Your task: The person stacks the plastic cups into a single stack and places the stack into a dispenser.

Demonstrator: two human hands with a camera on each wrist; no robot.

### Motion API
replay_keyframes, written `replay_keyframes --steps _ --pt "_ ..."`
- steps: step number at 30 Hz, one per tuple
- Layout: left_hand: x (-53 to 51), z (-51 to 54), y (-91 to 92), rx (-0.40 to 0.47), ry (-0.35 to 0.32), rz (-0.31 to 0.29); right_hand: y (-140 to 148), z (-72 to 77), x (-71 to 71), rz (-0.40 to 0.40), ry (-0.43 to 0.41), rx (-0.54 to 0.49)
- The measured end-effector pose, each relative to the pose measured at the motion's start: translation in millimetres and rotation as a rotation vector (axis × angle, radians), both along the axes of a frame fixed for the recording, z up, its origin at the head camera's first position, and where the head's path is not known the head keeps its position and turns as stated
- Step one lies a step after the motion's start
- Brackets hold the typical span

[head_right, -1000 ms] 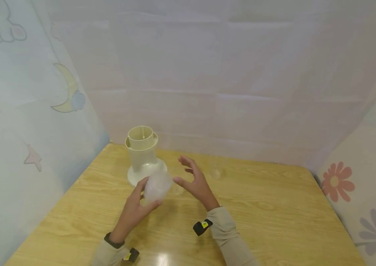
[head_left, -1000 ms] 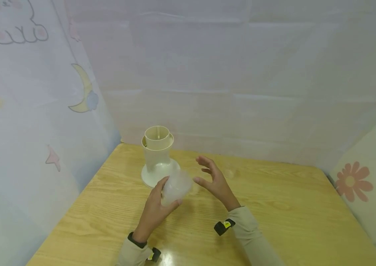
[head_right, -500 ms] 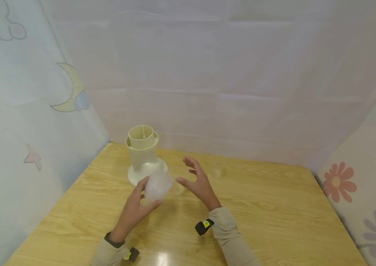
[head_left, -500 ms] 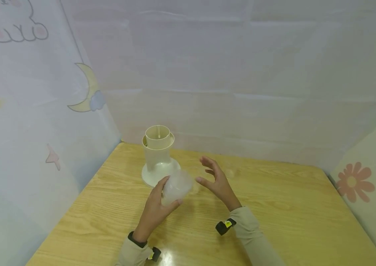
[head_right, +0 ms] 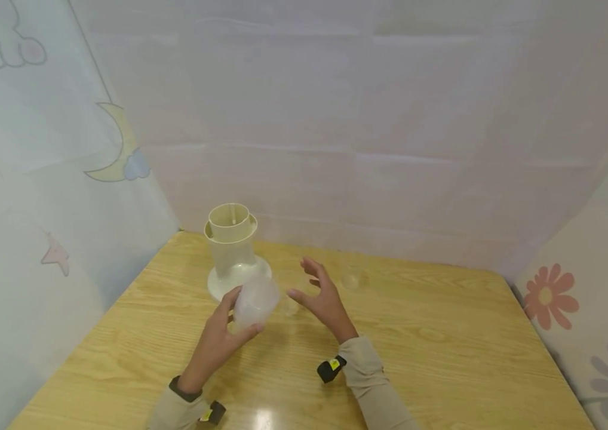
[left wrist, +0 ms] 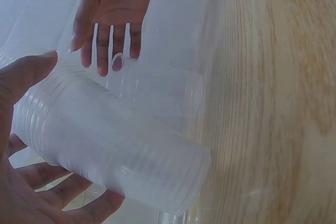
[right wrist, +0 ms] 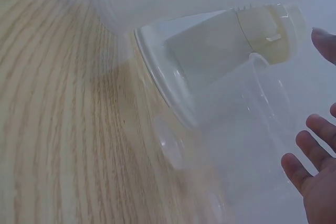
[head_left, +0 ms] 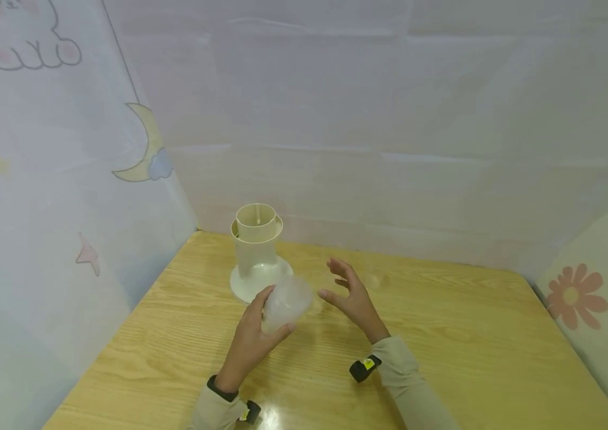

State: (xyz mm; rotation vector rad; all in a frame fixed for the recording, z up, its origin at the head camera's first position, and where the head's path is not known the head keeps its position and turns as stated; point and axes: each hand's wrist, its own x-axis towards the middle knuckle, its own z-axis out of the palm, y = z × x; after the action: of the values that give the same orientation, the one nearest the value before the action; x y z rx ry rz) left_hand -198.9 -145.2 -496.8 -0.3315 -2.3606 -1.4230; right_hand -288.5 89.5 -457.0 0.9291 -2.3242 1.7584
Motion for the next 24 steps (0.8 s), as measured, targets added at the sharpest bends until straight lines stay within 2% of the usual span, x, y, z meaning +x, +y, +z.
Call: replay_keyframes --steps 6,15,24 --pt "0.7 0.1 0.6 -0.002 0.007 0.009 1 -4.8 -0.3 -0.005 -0.044 0.005" --pt "-0.4 1.2 0.3 0.011 0.005 0.010 0 -11.8 -4.6 0.014 -0.056 0.001" --pt "0.9 1.0 -0.1 0.020 -0.013 0.004 -4 -26.8 -8.7 0.015 -0.085 0.033"
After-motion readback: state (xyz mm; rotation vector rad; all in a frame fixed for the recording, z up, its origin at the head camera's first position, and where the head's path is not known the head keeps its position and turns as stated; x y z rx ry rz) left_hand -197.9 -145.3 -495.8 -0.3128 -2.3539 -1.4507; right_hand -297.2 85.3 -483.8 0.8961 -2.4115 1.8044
